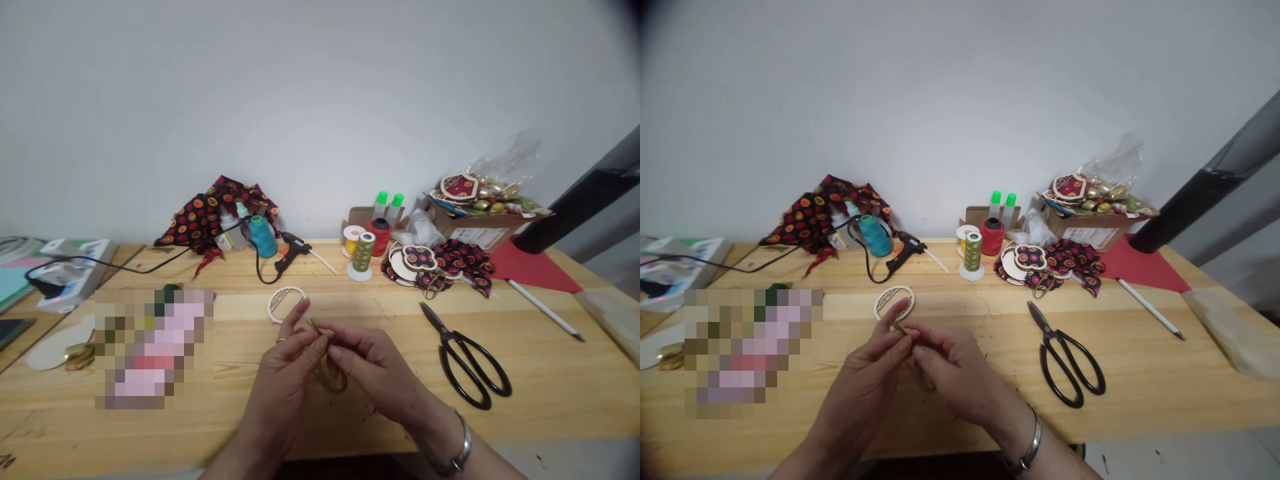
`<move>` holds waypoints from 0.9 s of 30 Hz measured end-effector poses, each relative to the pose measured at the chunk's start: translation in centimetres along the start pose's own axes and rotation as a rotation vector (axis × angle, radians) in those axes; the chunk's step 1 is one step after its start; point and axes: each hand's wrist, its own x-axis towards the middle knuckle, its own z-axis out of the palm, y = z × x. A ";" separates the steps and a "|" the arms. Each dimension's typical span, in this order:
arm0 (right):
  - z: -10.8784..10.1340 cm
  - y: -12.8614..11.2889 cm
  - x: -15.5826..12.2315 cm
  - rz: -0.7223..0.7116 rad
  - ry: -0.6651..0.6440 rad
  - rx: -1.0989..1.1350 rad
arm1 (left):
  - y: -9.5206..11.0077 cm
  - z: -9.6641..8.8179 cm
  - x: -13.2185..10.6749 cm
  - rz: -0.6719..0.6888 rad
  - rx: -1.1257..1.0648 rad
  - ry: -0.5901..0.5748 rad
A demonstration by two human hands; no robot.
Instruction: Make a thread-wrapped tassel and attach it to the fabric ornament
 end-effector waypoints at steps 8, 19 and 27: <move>-0.4 0.2 0.0 -0.019 0.083 -0.160 | -0.1 -0.3 -0.3 -0.044 -0.116 -0.093; -3.1 0.8 -0.2 0.056 0.218 -0.317 | 1.8 -2.1 0.7 -0.141 -0.423 0.102; -4.1 0.9 -0.2 0.076 0.275 -0.347 | 2.1 -3.5 0.5 -0.119 -0.355 0.198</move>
